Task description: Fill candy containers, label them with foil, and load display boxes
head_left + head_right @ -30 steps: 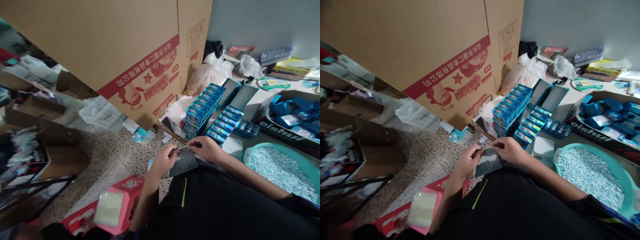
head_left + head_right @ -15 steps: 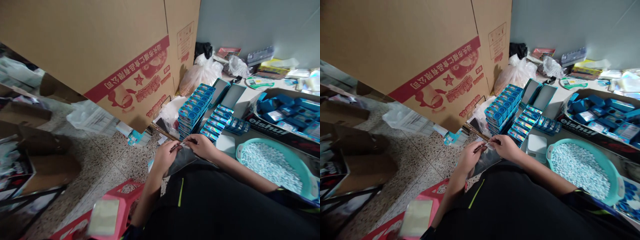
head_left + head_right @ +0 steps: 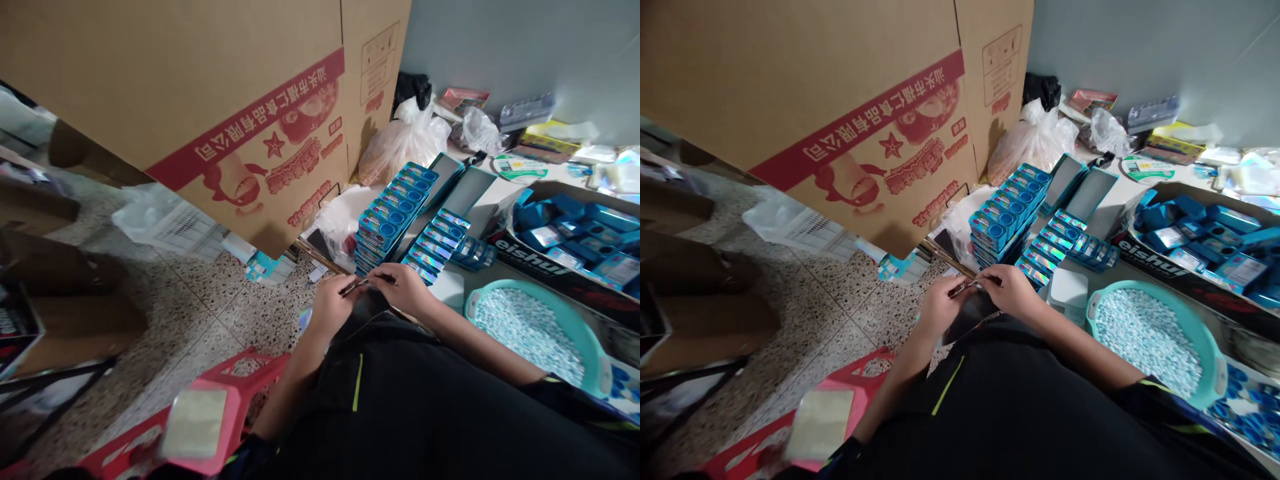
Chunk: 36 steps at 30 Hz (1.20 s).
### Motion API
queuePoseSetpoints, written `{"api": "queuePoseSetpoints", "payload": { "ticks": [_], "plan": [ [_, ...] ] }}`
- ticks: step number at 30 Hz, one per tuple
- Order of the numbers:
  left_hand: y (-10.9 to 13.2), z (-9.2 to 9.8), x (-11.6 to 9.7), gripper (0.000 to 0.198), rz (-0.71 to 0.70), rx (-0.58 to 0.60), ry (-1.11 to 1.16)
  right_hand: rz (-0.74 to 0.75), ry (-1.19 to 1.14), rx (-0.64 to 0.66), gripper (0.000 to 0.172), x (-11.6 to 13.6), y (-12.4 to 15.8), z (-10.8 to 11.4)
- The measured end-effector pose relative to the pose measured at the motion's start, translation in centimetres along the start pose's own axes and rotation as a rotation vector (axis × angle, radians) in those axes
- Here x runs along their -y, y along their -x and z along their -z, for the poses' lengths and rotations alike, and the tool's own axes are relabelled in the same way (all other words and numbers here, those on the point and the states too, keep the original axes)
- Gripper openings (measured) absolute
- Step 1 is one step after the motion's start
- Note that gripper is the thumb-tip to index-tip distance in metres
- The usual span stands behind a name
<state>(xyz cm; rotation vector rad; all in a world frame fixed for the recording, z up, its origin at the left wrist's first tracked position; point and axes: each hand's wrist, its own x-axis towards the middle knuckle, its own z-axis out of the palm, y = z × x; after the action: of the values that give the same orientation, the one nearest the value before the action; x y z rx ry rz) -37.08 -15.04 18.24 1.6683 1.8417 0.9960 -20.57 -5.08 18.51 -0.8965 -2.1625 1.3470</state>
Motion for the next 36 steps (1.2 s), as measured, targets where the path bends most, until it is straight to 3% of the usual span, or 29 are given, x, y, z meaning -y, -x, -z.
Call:
{"api": "queuePoseSetpoints", "payload": {
  "ticks": [3,7,14,22,26,30,33,36],
  "plan": [
    [0.0,0.0,0.9,0.029,0.104,0.03,0.233,0.013,-0.024,0.002,0.018,-0.3,0.0,-0.2],
    [-0.4,0.9,2.6,0.036,0.24,0.062,0.399,0.178,0.01,0.012,0.024,-0.1,0.1,-0.8],
    [-2.7,3.5,5.3,0.049,0.43,0.393,0.602,0.152,0.105,0.059,0.027,1.4,-0.2,-2.3],
    [-5.5,4.9,6.1,0.043,0.367,0.723,0.61,0.136,0.334,0.009,0.026,2.5,0.3,-4.1],
    [-6.6,4.5,6.5,0.045,0.27,0.771,0.586,0.061,0.331,-0.076,0.024,2.8,1.1,-4.6],
    [-6.8,4.6,5.2,0.037,0.085,0.547,0.413,-0.084,0.103,-0.204,0.015,2.8,1.8,-4.3],
    [-6.8,5.3,3.1,0.028,-0.209,0.396,0.238,-0.203,-0.179,-0.305,0.014,3.0,2.1,-3.6],
    [-7.0,5.3,1.0,0.024,-0.496,0.337,0.143,-0.214,-0.414,-0.404,0.019,3.0,2.3,-2.4]
  ]
}}
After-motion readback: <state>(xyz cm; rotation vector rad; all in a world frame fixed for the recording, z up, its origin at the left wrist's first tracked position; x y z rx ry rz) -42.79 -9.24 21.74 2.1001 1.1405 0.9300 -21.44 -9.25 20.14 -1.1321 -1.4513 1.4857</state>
